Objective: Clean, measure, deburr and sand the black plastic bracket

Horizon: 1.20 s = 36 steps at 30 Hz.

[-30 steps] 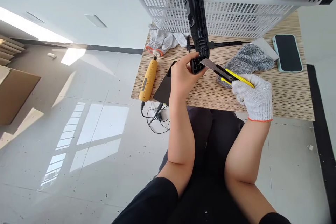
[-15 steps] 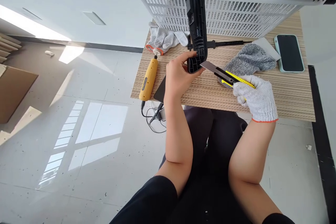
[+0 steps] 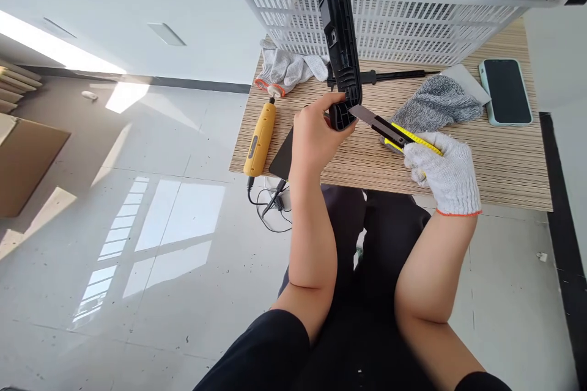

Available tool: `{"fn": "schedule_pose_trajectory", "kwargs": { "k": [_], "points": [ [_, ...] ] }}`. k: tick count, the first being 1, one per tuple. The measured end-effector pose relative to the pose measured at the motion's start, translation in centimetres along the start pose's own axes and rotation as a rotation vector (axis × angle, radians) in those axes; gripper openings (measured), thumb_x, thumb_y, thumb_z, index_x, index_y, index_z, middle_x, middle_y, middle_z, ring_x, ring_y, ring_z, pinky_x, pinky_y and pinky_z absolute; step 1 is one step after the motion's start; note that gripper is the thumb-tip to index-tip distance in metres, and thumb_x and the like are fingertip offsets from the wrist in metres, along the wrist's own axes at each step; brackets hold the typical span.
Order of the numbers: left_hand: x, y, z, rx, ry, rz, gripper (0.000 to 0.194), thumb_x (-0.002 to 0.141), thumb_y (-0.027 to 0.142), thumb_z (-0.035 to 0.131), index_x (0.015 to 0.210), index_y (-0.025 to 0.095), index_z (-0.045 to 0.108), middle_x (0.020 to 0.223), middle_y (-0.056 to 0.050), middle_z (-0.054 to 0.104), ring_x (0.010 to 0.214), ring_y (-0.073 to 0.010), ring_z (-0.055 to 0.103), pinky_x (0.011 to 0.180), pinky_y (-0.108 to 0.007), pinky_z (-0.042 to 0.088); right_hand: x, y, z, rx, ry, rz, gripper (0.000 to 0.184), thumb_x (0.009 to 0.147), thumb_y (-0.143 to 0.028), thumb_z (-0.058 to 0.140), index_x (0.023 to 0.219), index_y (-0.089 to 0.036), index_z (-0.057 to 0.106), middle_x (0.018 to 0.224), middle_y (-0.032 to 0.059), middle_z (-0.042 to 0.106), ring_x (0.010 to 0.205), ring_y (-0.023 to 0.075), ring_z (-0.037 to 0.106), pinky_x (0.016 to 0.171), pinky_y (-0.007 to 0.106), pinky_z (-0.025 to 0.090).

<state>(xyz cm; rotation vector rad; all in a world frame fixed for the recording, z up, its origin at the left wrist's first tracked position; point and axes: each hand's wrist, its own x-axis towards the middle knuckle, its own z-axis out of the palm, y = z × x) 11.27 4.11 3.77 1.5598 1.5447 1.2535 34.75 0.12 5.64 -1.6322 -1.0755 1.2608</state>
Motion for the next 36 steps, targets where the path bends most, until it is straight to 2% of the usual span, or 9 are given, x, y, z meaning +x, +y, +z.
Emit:
{"fn": "schedule_pose_trajectory", "kwargs": {
  "k": [3,10,14,19,22,26,28,32,36],
  "points": [
    [-0.2,0.7,-0.1,0.035,-0.034,0.051,0.039,0.074,0.015,0.09,0.11,0.025,0.079,0.093,-0.002,0.077,0.082,-0.0224,0.075,0.087,-0.044,0.066,0.0,-0.1,-0.3,0.022,-0.029,0.045,0.026,0.073,-0.03,0.082,0.094,-0.018,0.075,0.06,0.0005,0.062,0.044,0.007,0.045,0.037,0.018,0.03],
    [-0.7,0.7,0.5,-0.076,0.045,0.061,0.036,0.08,0.018,0.087,0.113,0.026,0.074,0.099,0.0,0.075,0.105,-0.027,0.078,0.094,-0.047,0.067,0.0,0.2,-0.2,0.085,0.048,-0.016,0.021,0.072,-0.029,0.078,0.09,-0.019,0.074,0.056,-0.0001,0.061,0.042,0.0079,0.047,0.037,0.018,0.032],
    [-1.3,1.2,-0.4,-0.104,0.018,0.037,0.035,0.079,0.02,0.088,0.11,0.025,0.074,0.103,-0.002,0.077,0.109,-0.0273,0.077,0.094,-0.044,0.067,0.2,0.2,-0.3,0.126,-0.042,0.013,0.02,0.067,-0.027,0.079,0.083,-0.02,0.071,0.054,-0.0001,0.059,0.041,0.0081,0.045,0.036,0.018,0.029],
    [-2.1,2.0,0.7,-0.103,0.041,-0.041,0.033,0.08,0.021,0.087,0.11,0.027,0.074,0.095,-0.001,0.079,0.092,-0.0238,0.079,0.084,-0.04,0.068,0.7,0.0,0.9,0.167,0.142,-0.072,0.022,0.071,-0.033,0.08,0.083,-0.021,0.066,0.055,-0.0009,0.059,0.039,0.0085,0.045,0.034,0.02,0.028],
    [-2.1,2.4,1.2,-0.091,0.011,-0.047,0.036,0.077,0.021,0.088,0.111,0.028,0.075,0.091,0.0,0.079,0.087,-0.0234,0.079,0.082,-0.04,0.067,0.5,0.2,1.3,0.129,0.082,-0.084,0.021,0.071,-0.031,0.079,0.083,-0.021,0.066,0.054,-0.0027,0.058,0.038,0.0087,0.043,0.034,0.021,0.028],
    [-2.0,2.4,1.4,-0.14,0.03,-0.046,0.032,0.08,0.023,0.085,0.11,0.026,0.076,0.102,-0.003,0.081,0.093,-0.0237,0.078,0.083,-0.037,0.065,0.0,0.4,1.2,0.437,0.302,-0.275,0.024,0.073,-0.044,0.069,0.083,-0.024,0.061,0.052,-0.0067,0.049,0.038,0.0079,0.036,0.033,0.023,0.023],
    [-2.0,2.6,1.9,-0.072,0.046,-0.079,0.034,0.078,0.02,0.084,0.111,0.026,0.076,0.103,-0.003,0.081,0.092,-0.0244,0.078,0.083,-0.038,0.064,-0.5,0.4,1.3,0.533,0.337,-0.28,0.03,0.073,-0.053,0.068,0.079,-0.026,0.055,0.052,-0.0081,0.044,0.037,0.0082,0.035,0.032,0.023,0.023],
    [-2.2,3.2,2.9,0.022,-0.025,-0.086,0.041,0.076,0.017,0.084,0.115,0.03,0.077,0.099,-0.002,0.081,0.082,-0.0249,0.077,0.085,-0.041,0.062,-1.3,0.8,1.4,0.163,0.102,-0.125,0.036,0.059,-0.038,0.088,0.076,-0.024,0.06,0.051,-0.0064,0.052,0.04,0.0113,0.047,0.035,0.024,0.034],
    [-2.2,2.6,2.7,0.002,-0.023,-0.095,0.042,0.075,0.015,0.083,0.115,0.029,0.078,0.097,-0.004,0.082,0.088,-0.0258,0.079,0.084,-0.038,0.062,-1.3,1.4,0.9,0.233,0.245,-0.153,0.031,0.072,-0.043,0.081,0.083,-0.025,0.059,0.049,-0.0096,0.047,0.039,0.0094,0.042,0.037,0.022,0.033]
  ]
}}
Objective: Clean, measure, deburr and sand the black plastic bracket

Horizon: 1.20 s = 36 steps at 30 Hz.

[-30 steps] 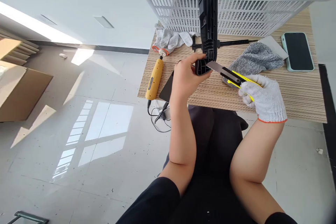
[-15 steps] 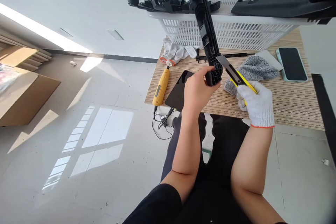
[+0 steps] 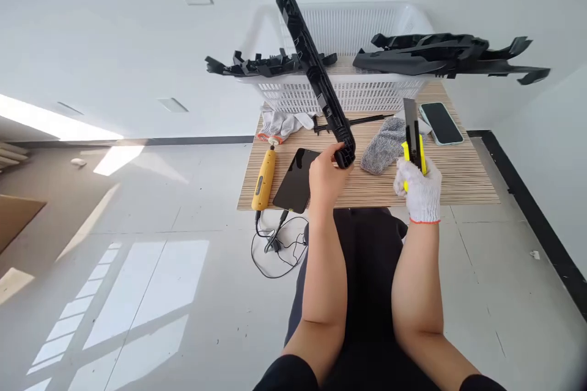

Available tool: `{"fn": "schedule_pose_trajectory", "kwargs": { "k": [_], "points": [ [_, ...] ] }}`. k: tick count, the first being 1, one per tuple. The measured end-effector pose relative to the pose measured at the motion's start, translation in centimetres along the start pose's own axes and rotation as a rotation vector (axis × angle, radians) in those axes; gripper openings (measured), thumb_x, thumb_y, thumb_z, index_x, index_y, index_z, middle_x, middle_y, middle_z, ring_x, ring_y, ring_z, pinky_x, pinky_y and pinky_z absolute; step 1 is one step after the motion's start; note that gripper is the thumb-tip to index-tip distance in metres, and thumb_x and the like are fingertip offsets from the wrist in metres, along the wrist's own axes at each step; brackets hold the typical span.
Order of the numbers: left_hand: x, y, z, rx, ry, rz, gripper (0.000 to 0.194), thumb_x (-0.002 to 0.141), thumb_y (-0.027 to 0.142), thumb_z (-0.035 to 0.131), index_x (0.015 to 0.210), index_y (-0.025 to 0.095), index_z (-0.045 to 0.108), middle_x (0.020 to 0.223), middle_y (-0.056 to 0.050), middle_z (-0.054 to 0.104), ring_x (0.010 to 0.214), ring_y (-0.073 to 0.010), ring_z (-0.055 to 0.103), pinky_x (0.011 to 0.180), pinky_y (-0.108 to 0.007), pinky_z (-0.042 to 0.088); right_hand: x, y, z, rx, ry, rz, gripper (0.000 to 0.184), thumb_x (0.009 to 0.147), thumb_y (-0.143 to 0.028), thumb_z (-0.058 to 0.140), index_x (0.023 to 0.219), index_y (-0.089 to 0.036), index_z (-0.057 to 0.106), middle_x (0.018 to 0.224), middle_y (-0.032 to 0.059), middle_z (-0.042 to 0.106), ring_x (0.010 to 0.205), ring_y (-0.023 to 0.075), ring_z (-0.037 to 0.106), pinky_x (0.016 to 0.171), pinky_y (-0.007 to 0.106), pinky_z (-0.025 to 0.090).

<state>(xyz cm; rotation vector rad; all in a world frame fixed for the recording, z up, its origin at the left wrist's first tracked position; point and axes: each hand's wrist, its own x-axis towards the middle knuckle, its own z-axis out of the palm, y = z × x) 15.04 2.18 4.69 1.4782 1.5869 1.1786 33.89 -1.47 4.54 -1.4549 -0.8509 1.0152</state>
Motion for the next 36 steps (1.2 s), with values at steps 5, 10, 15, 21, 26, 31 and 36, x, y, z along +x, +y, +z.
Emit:
{"fn": "schedule_pose_trajectory", "kwargs": {
  "k": [5,10,15,21,26,31,36],
  "points": [
    [0.1,-0.8,-0.7,-0.023,-0.043,0.033,0.037,0.076,0.023,0.085,0.112,0.026,0.078,0.093,-0.003,0.082,0.077,-0.0216,0.077,0.077,-0.035,0.062,0.0,0.1,-0.3,-0.228,-0.211,0.067,0.037,0.068,-0.045,0.088,0.086,-0.022,0.065,0.052,-0.0066,0.054,0.042,0.011,0.048,0.039,0.023,0.037],
    [0.0,-0.6,-0.2,-0.084,-0.03,0.018,0.033,0.076,0.02,0.084,0.108,0.023,0.077,0.094,-0.004,0.082,0.089,-0.0229,0.079,0.078,-0.031,0.063,-0.4,0.1,0.0,-0.323,-0.14,-0.051,0.035,0.075,-0.051,0.082,0.085,-0.022,0.066,0.059,-0.0046,0.06,0.049,0.0117,0.052,0.047,0.025,0.042],
    [-0.1,0.5,-0.2,-0.022,-0.058,0.082,0.039,0.078,0.03,0.087,0.115,0.025,0.077,0.095,-0.004,0.082,0.082,-0.0222,0.078,0.078,-0.034,0.063,-0.5,0.9,-0.7,-0.528,0.059,-0.176,0.037,0.078,-0.057,0.079,0.09,-0.023,0.07,0.062,-0.0027,0.064,0.059,0.0168,0.062,0.059,0.029,0.047],
    [-0.1,0.2,-1.3,-0.019,-0.09,0.027,0.043,0.078,0.028,0.087,0.12,0.022,0.078,0.102,-0.007,0.082,0.088,-0.0223,0.078,0.081,-0.033,0.064,-0.2,1.4,-2.2,-0.75,-0.003,-0.303,0.037,0.077,-0.058,0.079,0.08,-0.024,0.066,0.064,-0.0016,0.065,0.063,0.0182,0.063,0.063,0.031,0.046],
    [0.1,0.1,-1.3,-0.05,-0.178,-0.02,0.048,0.078,0.025,0.088,0.124,0.02,0.076,0.105,-0.008,0.082,0.092,-0.0233,0.078,0.086,-0.036,0.064,0.8,0.8,-3.6,-0.76,-0.216,-0.31,0.032,0.081,-0.055,0.077,0.088,-0.025,0.069,0.072,-0.0002,0.072,0.065,0.0192,0.066,0.065,0.032,0.05],
    [0.3,-0.2,-1.8,-0.038,-0.212,-0.016,0.051,0.074,0.026,0.091,0.122,0.021,0.078,0.105,-0.008,0.083,0.097,-0.0268,0.078,0.095,-0.044,0.064,1.3,0.8,-4.0,-0.783,-0.166,-0.272,0.033,0.082,-0.056,0.075,0.083,-0.024,0.067,0.069,0.0006,0.07,0.062,0.0184,0.064,0.061,0.032,0.048],
    [0.5,-0.9,-2.8,-0.073,-0.229,-0.026,0.05,0.07,0.025,0.094,0.118,0.021,0.08,0.105,-0.007,0.083,0.099,-0.028,0.079,0.099,-0.046,0.063,1.2,1.1,-3.9,-0.816,-0.125,-0.341,0.036,0.082,-0.058,0.075,0.087,-0.023,0.071,0.072,0.0012,0.071,0.061,0.017,0.062,0.061,0.031,0.046]
  ]
}}
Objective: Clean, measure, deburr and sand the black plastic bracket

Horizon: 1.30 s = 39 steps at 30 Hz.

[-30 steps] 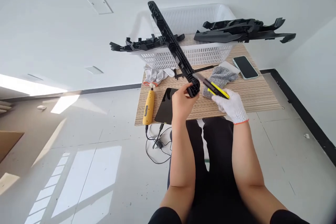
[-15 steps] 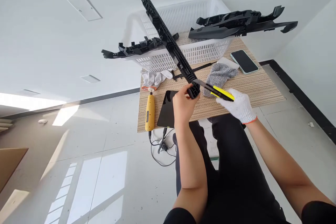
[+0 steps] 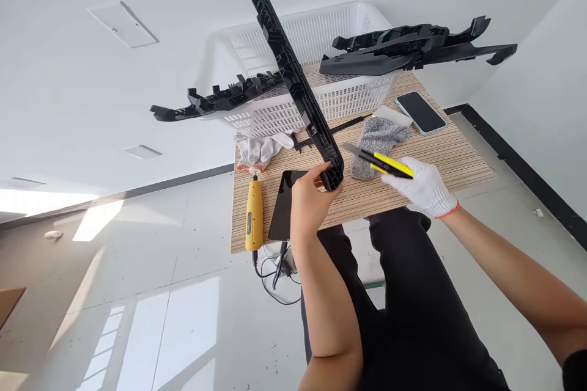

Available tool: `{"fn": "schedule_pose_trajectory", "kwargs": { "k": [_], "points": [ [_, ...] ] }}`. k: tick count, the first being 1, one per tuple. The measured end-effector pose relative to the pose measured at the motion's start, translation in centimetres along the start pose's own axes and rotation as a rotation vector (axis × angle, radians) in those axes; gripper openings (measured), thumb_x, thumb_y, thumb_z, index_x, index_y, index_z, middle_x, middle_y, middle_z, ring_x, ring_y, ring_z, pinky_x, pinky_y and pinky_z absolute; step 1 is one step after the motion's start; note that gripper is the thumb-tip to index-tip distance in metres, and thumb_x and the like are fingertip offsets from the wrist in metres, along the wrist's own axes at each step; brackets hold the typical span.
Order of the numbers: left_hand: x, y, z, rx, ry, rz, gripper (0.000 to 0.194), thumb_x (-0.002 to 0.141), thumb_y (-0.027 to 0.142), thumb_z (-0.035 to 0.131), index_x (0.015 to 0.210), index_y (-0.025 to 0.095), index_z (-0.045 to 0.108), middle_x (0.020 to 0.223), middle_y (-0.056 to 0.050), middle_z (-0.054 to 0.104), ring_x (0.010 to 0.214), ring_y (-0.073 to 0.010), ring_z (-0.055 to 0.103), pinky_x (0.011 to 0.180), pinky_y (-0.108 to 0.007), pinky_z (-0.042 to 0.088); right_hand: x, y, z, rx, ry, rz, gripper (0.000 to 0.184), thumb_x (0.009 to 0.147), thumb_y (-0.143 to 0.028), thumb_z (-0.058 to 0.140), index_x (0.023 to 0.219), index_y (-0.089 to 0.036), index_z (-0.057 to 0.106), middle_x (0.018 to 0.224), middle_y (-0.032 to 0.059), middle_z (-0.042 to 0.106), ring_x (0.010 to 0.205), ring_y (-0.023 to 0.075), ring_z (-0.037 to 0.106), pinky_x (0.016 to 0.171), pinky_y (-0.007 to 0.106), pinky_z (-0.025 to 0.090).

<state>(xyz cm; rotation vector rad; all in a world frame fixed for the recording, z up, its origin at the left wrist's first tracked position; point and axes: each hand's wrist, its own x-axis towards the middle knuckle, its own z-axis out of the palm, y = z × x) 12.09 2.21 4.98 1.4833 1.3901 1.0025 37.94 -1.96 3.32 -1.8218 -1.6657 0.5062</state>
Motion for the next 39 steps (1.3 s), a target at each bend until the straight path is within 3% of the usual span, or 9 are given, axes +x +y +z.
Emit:
{"fn": "schedule_pose_trajectory", "kwargs": {
  "k": [6,9,11,15,22,30,34,37,39],
  "points": [
    [1.2,-1.7,2.5,-0.117,0.075,0.044,0.047,0.073,0.027,0.091,0.116,0.016,0.076,0.107,-0.009,0.083,0.1,-0.027,0.08,0.095,-0.041,0.066,-0.2,-0.1,0.9,-0.095,0.016,-0.023,0.035,0.083,-0.059,0.075,0.085,-0.025,0.068,0.075,0.001,0.072,0.066,0.0181,0.064,0.063,0.03,0.041],
    [1.9,-2.9,4.1,-0.046,0.125,0.044,0.046,0.078,0.028,0.087,0.12,0.016,0.075,0.107,-0.011,0.082,0.101,-0.0279,0.08,0.098,-0.044,0.064,0.1,-0.1,1.2,-0.113,0.077,0.071,0.038,0.085,-0.061,0.072,0.082,-0.024,0.065,0.075,0.0008,0.071,0.068,0.0188,0.063,0.062,0.03,0.037],
    [1.9,-3.5,4.6,0.015,0.137,0.047,0.047,0.08,0.03,0.085,0.123,0.016,0.074,0.111,-0.012,0.082,0.106,-0.029,0.079,0.101,-0.045,0.063,0.2,0.0,1.1,-0.084,0.053,0.029,0.036,0.087,-0.06,0.072,0.084,-0.024,0.065,0.08,0.0012,0.073,0.073,0.0194,0.065,0.064,0.029,0.037],
    [0.4,-3.5,4.8,0.102,0.121,0.057,0.046,0.08,0.034,0.085,0.121,0.018,0.075,0.114,-0.011,0.082,0.108,-0.0281,0.079,0.101,-0.042,0.062,-0.1,0.0,0.9,-0.082,0.035,-0.063,0.033,0.087,-0.057,0.072,0.09,-0.025,0.068,0.09,0.003,0.078,0.081,0.0217,0.07,0.067,0.029,0.037],
    [-0.9,-2.4,5.3,0.267,0.113,0.003,0.042,0.082,0.027,0.082,0.123,0.02,0.076,0.091,-0.005,0.082,0.086,-0.0224,0.079,0.086,-0.034,0.062,0.1,0.6,0.9,-0.016,0.012,-0.047,0.033,0.088,-0.058,0.07,0.089,-0.025,0.068,0.091,0.0042,0.079,0.082,0.0225,0.071,0.068,0.029,0.041],
    [-0.9,-3.1,5.2,0.222,0.087,0.034,0.042,0.083,0.019,0.08,0.124,0.022,0.074,0.119,-0.01,0.082,0.11,-0.0274,0.079,0.099,-0.039,0.061,-0.4,0.9,0.7,0.087,-0.003,-0.045,0.032,0.082,-0.056,0.076,0.088,-0.025,0.07,0.086,0.0029,0.077,0.076,0.0208,0.07,0.068,0.029,0.046],
    [-0.5,-3.9,5.1,0.167,0.036,0.07,0.014,0.083,0.028,0.08,0.095,0.024,0.075,0.088,-0.007,0.08,0.082,-0.0283,0.078,0.077,-0.042,0.064,-0.2,0.8,0.6,0.141,-0.115,-0.075,0.035,0.083,-0.061,0.076,0.082,-0.026,0.068,0.075,-0.0013,0.074,0.068,0.0199,0.068,0.061,0.03,0.047],
    [-0.4,-3.5,5.0,0.003,0.071,0.051,0.033,0.078,0.027,0.083,0.109,0.024,0.074,0.097,-0.007,0.081,0.082,-0.0265,0.078,0.075,-0.041,0.065,0.2,0.8,-0.1,0.103,-0.028,0.015,0.041,0.084,-0.064,0.073,0.074,-0.027,0.062,0.065,-0.002,0.068,0.059,0.0194,0.062,0.056,0.031,0.044],
    [-0.5,-3.1,4.9,-0.108,0.091,0.046,0.035,0.078,0.028,0.082,0.11,0.021,0.073,0.102,-0.008,0.081,0.091,-0.0245,0.079,0.084,-0.039,0.065,0.3,0.9,-0.8,0.093,0.007,0.038,0.041,0.084,-0.064,0.074,0.073,-0.026,0.061,0.066,-0.0006,0.069,0.062,0.0205,0.064,0.058,0.032,0.047]
  ]
}}
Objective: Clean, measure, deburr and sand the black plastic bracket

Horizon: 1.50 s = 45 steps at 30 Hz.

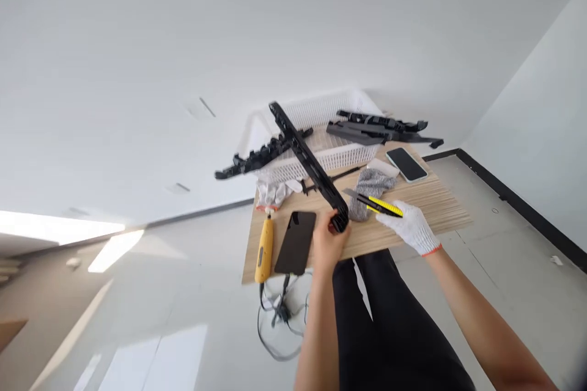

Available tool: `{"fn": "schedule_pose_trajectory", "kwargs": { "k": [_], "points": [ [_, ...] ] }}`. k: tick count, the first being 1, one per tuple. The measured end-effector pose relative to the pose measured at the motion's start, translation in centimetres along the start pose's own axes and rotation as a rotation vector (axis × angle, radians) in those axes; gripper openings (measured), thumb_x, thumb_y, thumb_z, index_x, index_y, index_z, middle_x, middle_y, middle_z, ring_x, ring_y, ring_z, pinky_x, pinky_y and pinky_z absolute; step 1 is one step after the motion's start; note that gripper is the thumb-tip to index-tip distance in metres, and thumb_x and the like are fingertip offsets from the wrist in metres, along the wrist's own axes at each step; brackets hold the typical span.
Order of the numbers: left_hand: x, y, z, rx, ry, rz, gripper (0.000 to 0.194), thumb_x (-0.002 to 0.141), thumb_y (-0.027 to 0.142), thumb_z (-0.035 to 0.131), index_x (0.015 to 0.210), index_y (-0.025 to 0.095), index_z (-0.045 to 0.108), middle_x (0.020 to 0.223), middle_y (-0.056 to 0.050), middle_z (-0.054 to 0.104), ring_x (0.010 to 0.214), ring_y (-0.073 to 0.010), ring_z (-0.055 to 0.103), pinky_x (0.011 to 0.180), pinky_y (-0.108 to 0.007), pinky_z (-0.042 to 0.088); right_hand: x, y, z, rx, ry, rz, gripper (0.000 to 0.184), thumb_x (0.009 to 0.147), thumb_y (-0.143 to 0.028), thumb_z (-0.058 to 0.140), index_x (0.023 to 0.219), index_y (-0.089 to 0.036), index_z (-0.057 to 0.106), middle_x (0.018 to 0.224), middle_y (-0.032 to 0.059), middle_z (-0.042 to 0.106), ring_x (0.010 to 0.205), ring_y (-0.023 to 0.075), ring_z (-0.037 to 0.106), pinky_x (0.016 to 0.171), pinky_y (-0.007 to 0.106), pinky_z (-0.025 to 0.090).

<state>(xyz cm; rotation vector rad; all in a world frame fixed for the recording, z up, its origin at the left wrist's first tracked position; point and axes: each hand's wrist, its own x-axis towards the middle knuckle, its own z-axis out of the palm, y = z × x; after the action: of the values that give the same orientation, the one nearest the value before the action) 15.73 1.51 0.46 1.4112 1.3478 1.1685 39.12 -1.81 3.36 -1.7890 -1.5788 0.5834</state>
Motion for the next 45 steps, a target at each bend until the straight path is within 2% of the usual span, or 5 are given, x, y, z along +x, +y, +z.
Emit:
{"fn": "schedule_pose_trajectory", "kwargs": {
  "k": [4,8,30,35,45],
  "points": [
    [0.1,-0.3,-0.1,-0.085,-0.002,0.038,0.042,0.073,0.024,0.085,0.112,0.018,0.072,0.107,-0.008,0.08,0.1,-0.0224,0.077,0.093,-0.036,0.062,-0.2,0.2,-0.5,-0.014,-0.194,-0.047,0.038,0.078,-0.063,0.079,0.086,-0.027,0.07,0.077,0.0008,0.075,0.07,0.0218,0.069,0.066,0.034,0.053],
    [0.0,-0.7,-0.2,-0.088,-0.011,0.082,0.041,0.078,0.026,0.084,0.116,0.019,0.07,0.109,-0.008,0.079,0.098,-0.0217,0.076,0.091,-0.034,0.062,-0.4,0.5,-0.3,-0.12,-0.053,-0.053,0.041,0.078,-0.065,0.076,0.078,-0.026,0.065,0.07,0.0023,0.071,0.067,0.0232,0.067,0.066,0.037,0.052],
    [0.2,-1.1,-0.2,-0.016,-0.042,0.195,0.037,0.086,0.023,0.08,0.12,0.022,0.065,0.111,-0.005,0.074,0.104,-0.0215,0.073,0.097,-0.038,0.06,-0.2,1.2,-0.2,-0.128,-0.037,-0.049,0.039,0.077,-0.062,0.079,0.079,-0.026,0.064,0.065,0.0017,0.063,0.065,0.0224,0.062,0.067,0.04,0.05],
    [0.2,-1.2,-0.2,-0.011,-0.049,0.204,0.041,0.083,0.021,0.08,0.121,0.021,0.065,0.107,-0.006,0.073,0.098,-0.0212,0.073,0.09,-0.035,0.059,0.0,0.9,-0.6,-0.075,-0.184,-0.057,0.038,0.075,-0.061,0.082,0.087,-0.026,0.07,0.07,0.0022,0.068,0.071,0.0249,0.066,0.07,0.042,0.054],
    [-0.1,-0.4,-0.2,0.036,-0.043,0.171,0.04,0.082,0.024,0.082,0.118,0.02,0.065,0.102,-0.004,0.077,0.084,-0.0178,0.073,0.081,-0.03,0.059,-0.4,1.5,-0.3,-0.053,-0.098,-0.123,0.036,0.078,-0.058,0.081,0.1,-0.03,0.076,0.095,0.0043,0.08,0.091,0.0319,0.075,0.086,0.047,0.059]
  ]
}}
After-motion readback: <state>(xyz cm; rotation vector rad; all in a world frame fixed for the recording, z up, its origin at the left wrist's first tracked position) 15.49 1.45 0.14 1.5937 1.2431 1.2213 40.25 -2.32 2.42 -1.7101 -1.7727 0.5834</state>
